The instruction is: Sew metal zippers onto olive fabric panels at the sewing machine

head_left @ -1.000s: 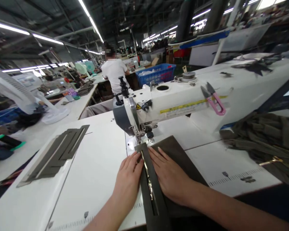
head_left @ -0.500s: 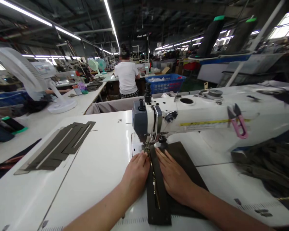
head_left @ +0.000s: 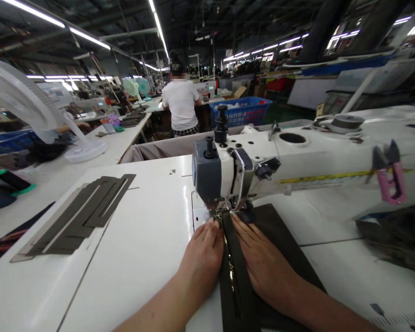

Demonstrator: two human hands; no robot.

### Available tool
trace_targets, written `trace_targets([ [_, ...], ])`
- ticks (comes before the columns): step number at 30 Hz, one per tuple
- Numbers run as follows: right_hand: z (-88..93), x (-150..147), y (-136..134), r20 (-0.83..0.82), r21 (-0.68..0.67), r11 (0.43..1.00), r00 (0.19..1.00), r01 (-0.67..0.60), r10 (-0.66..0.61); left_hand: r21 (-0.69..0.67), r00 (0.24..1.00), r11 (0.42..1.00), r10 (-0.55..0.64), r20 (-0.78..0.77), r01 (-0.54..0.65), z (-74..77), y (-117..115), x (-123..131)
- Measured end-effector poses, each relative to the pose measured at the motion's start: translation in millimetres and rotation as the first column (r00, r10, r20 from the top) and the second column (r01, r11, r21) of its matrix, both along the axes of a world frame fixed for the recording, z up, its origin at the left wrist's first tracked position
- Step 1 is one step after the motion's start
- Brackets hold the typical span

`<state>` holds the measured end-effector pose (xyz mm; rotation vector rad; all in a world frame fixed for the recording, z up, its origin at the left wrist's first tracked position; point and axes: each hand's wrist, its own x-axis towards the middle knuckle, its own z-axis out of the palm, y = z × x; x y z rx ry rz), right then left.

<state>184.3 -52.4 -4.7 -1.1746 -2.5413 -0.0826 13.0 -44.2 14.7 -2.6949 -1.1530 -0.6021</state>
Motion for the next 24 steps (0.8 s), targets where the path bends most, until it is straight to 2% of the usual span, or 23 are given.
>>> trace_targets([
  [12, 4.1, 1.0, -0.8, -0.045, -0.057, 0.998, 0.998, 0.038, -0.04, 0.038, 1.0, 0.999, -0.016, -0.027, 0.017, 2.4, 0.6, 0.3],
  [24, 5.4, 2.9, 2.3, -0.039, -0.071, 0.997, 0.999, 0.006, -0.008, 0.076, 0.997, 0.997, 0.021, -0.075, -0.015, -1.0, 0.0, 0.7],
])
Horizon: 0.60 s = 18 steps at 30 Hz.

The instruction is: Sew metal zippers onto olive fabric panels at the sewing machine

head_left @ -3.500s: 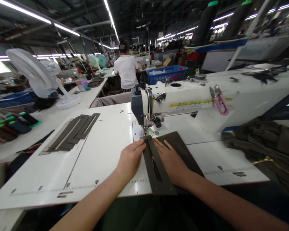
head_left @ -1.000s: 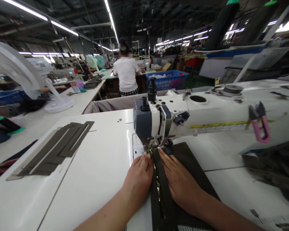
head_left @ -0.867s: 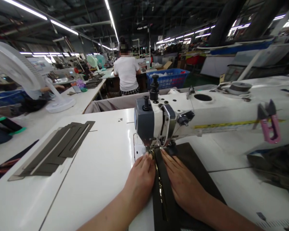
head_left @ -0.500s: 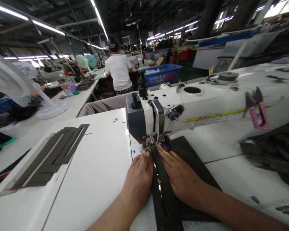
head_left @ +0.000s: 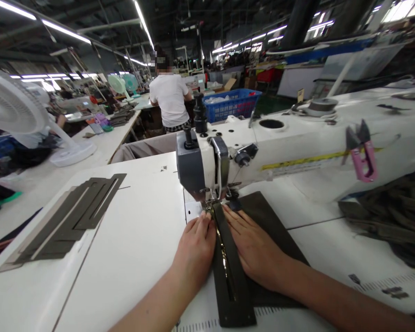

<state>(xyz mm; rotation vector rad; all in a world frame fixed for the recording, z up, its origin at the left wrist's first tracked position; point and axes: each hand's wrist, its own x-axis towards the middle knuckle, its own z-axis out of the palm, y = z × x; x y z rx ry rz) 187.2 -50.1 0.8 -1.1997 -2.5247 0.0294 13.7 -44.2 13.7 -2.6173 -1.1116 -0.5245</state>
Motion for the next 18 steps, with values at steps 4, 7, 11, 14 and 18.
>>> trace_targets([
  [4, -0.8, -0.1, -0.4, 0.03, 0.025, 1.0, 1.0, 0.005, -0.005, -0.007, 1.0, 1.0, 0.018, -0.011, -0.018, 2.2, -1.0, 2.6],
  [7, -4.3, 0.5, -0.9, 0.042, 0.053, 0.999, 0.999, -0.008, 0.006, -0.043, 0.999, 0.998, 0.036, -0.03, -0.037, 4.3, -2.9, 5.1],
  [11, -11.2, 1.1, 1.4, 0.056, 0.096, 0.995, 0.998, -0.027, 0.021, -0.081, 0.997, 0.994, 0.074, -0.031, -0.076, 6.0, -2.8, 7.8],
  [14, -14.7, -0.3, 4.6, 0.039, 0.115, 0.993, 0.999, -0.03, 0.025, -0.087, 0.996, 0.993, 0.083, -0.033, -0.085, 5.9, -0.9, 7.7],
  [18, -12.5, -3.2, 6.6, -0.007, 0.095, 0.995, 1.0, -0.021, 0.022, -0.124, 0.998, 0.99, 0.061, -0.016, -0.063, 5.4, 0.5, 4.6],
])
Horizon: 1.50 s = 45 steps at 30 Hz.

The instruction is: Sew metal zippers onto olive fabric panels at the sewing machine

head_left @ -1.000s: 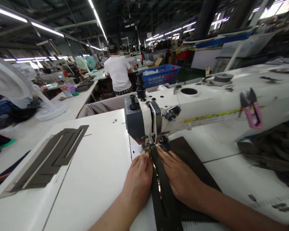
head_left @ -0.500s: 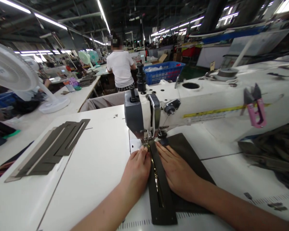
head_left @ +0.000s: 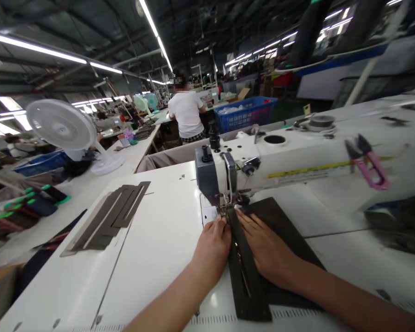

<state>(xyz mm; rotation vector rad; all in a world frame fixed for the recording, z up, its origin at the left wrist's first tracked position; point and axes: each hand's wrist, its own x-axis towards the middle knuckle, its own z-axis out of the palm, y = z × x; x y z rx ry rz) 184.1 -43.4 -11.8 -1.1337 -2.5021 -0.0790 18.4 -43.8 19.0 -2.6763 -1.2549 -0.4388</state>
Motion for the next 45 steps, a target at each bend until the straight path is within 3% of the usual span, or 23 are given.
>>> trace_targets([
  [8, 10.7, 0.0, 7.9, -0.076, -0.149, 0.989, 0.997, -0.028, 0.016, -0.021, 0.995, 0.999, -0.035, 0.098, 0.037, 4.6, 8.3, -5.5],
  [13, 12.8, 1.3, 20.4, -0.125, -0.167, 0.985, 0.992, -0.05, 0.029, -0.044, 0.996, 0.999, 0.005, 0.087, -0.001, 1.7, 18.3, -6.3],
  [16, 20.5, 4.5, 13.4, -0.148, -0.166, 0.983, 0.988, -0.079, 0.054, -0.05, 0.996, 0.999, 0.015, 0.088, -0.01, -1.5, 21.0, -6.9],
  [19, 27.1, 8.1, -13.4, -0.197, -0.101, 0.985, 0.973, -0.143, 0.122, -0.053, 0.994, 0.999, 0.006, 0.111, 0.0, -1.7, 18.2, -9.7],
  [22, 24.7, 8.1, -44.0, -0.271, 0.103, 0.978, 0.941, -0.181, 0.203, -0.088, 0.988, 0.995, -0.042, 0.147, 0.055, 1.4, 11.2, -16.1],
  [25, 16.9, 2.2, -60.4, -0.268, 0.346, 0.927, 0.931, -0.146, 0.247, -0.145, 0.977, 0.982, -0.089, 0.191, 0.118, 5.9, 3.6, -22.2],
  [27, 12.7, -3.3, -63.9, -0.222, 0.425, 0.894, 0.942, -0.139, 0.252, -0.16, 0.978, 0.98, -0.088, 0.19, 0.12, 8.3, -0.1, -23.5],
  [32, 9.6, -9.9, -66.1, -0.182, 0.427, 0.898, 0.963, -0.104, 0.198, -0.125, 0.984, 0.99, -0.048, 0.171, 0.07, 7.6, -3.5, -20.8],
  [39, 13.1, -6.9, -67.5, -0.252, 0.42, 0.901, 0.94, -0.106, 0.228, -0.07, 0.975, 0.993, -0.075, 0.208, 0.091, -0.1, -21.4, -17.2],
  [45, 13.9, -9.0, -68.0, -0.305, 0.415, 0.905, 0.923, -0.093, 0.235, -0.045, 0.987, 0.996, -0.072, 0.141, 0.079, 2.9, -34.5, -10.2],
])
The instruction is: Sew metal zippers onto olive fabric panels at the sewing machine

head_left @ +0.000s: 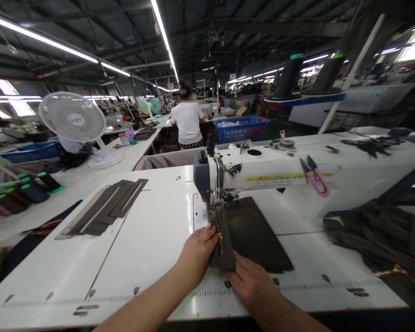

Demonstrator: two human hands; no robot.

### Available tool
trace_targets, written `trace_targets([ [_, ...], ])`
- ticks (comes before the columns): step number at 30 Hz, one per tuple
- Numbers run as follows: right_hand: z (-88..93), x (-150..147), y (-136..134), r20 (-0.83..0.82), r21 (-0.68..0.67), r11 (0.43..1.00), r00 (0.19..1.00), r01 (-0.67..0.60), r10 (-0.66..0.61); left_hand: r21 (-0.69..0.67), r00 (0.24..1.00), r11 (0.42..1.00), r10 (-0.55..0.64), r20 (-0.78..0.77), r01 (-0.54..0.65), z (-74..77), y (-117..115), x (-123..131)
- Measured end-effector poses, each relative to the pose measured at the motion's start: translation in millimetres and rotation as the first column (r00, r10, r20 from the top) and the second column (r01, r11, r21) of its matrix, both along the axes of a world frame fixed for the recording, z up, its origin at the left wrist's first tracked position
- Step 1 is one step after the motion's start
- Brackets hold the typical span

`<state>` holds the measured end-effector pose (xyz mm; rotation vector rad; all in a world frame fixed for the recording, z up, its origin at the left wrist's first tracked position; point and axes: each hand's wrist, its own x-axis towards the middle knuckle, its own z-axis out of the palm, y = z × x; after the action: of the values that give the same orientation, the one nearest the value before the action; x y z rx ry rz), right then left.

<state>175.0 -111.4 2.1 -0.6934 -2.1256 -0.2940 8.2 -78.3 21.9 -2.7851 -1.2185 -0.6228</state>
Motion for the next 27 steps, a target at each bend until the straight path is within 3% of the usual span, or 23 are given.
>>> trace_targets([
  [10, -11.6, -2.5, 9.6, -0.02, -0.069, 0.998, 1.0, 0.014, -0.015, -0.037, 0.999, 0.998, 0.041, 0.007, -0.041, 6.9, 12.1, 3.1],
  [18, 0.8, -4.4, 24.2, -0.001, -0.129, 0.992, 1.0, -0.007, 0.007, -0.087, 0.995, 0.995, 0.063, 0.083, -0.056, 2.9, 28.1, -0.9],
  [27, -2.0, -4.9, 44.1, 0.068, -0.214, 0.977, 0.998, 0.009, 0.006, -0.171, 0.965, 0.983, 0.107, 0.238, -0.067, -0.1, 40.7, 0.2],
])
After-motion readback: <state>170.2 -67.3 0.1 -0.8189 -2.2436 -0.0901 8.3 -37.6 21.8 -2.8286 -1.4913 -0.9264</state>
